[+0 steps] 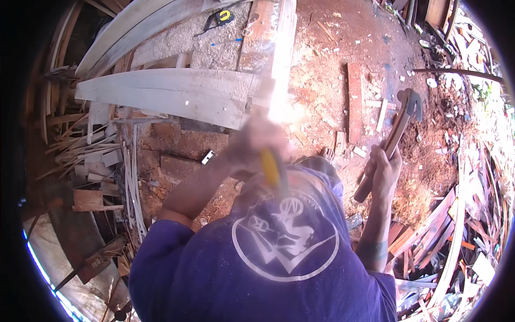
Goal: The person uses a hammer and a chisel to carve out a notch in a wood plank, striking the chisel to remove wood chips and then clearing the debris by hand.
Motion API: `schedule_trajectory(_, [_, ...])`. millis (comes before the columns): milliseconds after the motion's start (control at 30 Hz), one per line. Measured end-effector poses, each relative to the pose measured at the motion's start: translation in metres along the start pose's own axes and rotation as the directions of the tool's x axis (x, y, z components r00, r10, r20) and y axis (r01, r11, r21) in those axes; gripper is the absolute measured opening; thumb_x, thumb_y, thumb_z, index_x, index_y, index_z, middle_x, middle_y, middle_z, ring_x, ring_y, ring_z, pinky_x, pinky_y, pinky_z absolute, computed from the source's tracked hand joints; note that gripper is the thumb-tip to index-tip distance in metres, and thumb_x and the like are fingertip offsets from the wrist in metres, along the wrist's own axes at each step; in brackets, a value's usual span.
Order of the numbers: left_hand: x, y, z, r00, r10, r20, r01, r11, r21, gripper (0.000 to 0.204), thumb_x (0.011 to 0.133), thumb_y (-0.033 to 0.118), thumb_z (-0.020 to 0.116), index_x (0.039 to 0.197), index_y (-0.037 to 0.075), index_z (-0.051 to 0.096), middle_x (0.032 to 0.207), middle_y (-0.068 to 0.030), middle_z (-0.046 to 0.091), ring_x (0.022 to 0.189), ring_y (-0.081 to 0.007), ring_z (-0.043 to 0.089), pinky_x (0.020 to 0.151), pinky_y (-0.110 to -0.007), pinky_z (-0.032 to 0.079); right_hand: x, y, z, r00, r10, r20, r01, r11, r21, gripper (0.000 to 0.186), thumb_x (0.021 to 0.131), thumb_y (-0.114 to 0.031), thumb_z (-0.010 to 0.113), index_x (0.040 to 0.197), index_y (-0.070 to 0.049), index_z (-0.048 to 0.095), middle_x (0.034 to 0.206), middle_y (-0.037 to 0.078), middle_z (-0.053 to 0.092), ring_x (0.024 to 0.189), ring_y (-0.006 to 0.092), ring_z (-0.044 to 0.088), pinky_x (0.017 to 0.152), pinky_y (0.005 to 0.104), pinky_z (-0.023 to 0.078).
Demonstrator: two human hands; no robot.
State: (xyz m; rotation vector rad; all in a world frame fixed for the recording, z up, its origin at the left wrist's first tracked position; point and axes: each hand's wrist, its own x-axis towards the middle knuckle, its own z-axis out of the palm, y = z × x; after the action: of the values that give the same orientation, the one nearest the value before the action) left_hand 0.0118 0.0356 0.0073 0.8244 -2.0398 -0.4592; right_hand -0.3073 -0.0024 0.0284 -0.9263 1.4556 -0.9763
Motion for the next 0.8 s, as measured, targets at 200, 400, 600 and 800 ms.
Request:
schedule_trajectory(200, [0.003,-0.041,0.0,0.926,-0.282,-0.252,0.331,0.926,0.181,0.018,0.077,0.009,0.069,0.065,0.01,0.055,0.052,-0.0043,0.058,0.042,-0.0167,0.057,0.04,-0.033,0.046,0.003,0.014,-0.005,0.998,0.042,0.049,-0.044,0.998,0.037,0.009,0.093,-0.008,0.063,0.095,-0.008,0.054,0.062,-0.005,0.045,0.045,0.0052,0.042,0.04,0.0224,0.034])
schedule_trajectory(400, [0.007,-0.07,0.029,0.896,-0.377,-0.233,0.433,0.856,0.28,0.008,0.07,0.009,0.069,0.07,0.009,0.061,0.058,-0.0115,0.065,0.053,-0.029,0.068,0.055,-0.044,0.055,0.004,0.024,-0.02,0.999,0.022,0.039,-0.023,1.0,0.017,0.01,0.096,-0.011,0.063,0.1,-0.007,0.054,0.064,-0.002,0.047,0.046,0.007,0.044,0.04,0.0238,0.037])
schedule_trajectory(600, [0.001,-0.076,0.02,0.863,-0.427,-0.271,0.492,0.832,0.256,0.007,0.07,0.011,0.072,0.074,0.009,0.066,0.063,-0.0128,0.067,0.061,-0.0334,0.069,0.061,-0.045,0.055,0.009,0.019,-0.02,0.997,-0.013,0.079,0.013,1.0,0.008,0.012,0.097,-0.012,0.064,0.102,-0.007,0.055,0.065,-0.002,0.047,0.047,0.0084,0.046,0.043,0.0247,0.04])
schedule_trajectory(800, [0.009,-0.069,0.003,0.808,-0.496,-0.317,0.562,0.811,0.165,0.007,0.072,0.012,0.072,0.072,0.009,0.066,0.064,-0.0145,0.065,0.063,-0.0373,0.067,0.062,-0.046,0.053,-0.009,-0.003,0.01,0.992,-0.094,0.082,0.109,0.973,-0.205,0.011,0.091,-0.011,0.065,0.092,-0.009,0.054,0.062,-0.002,0.051,0.045,0.0055,0.047,0.039,0.0207,0.04])
